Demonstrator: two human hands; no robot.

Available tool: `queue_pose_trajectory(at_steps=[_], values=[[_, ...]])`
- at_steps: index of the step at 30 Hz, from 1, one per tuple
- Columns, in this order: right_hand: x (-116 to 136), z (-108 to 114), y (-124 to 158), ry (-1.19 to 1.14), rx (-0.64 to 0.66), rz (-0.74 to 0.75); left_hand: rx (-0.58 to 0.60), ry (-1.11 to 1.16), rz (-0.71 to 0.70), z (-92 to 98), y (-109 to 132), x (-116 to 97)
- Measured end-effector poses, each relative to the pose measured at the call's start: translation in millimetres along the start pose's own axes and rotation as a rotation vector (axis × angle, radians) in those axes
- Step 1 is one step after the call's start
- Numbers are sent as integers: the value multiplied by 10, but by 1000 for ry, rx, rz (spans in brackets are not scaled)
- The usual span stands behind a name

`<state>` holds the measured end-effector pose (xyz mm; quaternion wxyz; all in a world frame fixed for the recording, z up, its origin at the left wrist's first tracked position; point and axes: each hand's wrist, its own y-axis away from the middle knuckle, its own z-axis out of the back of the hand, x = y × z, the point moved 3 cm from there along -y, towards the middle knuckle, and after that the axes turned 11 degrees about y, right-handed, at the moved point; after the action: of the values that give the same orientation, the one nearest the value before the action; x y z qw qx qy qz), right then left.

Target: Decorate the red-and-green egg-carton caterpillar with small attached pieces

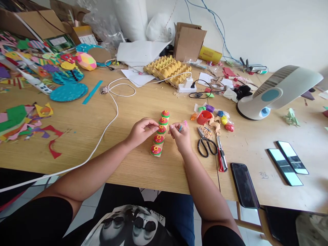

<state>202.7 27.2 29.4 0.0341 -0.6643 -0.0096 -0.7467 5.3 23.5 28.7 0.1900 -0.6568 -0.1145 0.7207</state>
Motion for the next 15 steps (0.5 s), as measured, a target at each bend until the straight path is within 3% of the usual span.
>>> queue_pose_trajectory(at_steps=[6,15], values=[[143,-160,172,131,51,98,123,-104,-230,-54,39,-195],[128,-238,203,-12,208,1,64,-150,-319,-42,62,-233]])
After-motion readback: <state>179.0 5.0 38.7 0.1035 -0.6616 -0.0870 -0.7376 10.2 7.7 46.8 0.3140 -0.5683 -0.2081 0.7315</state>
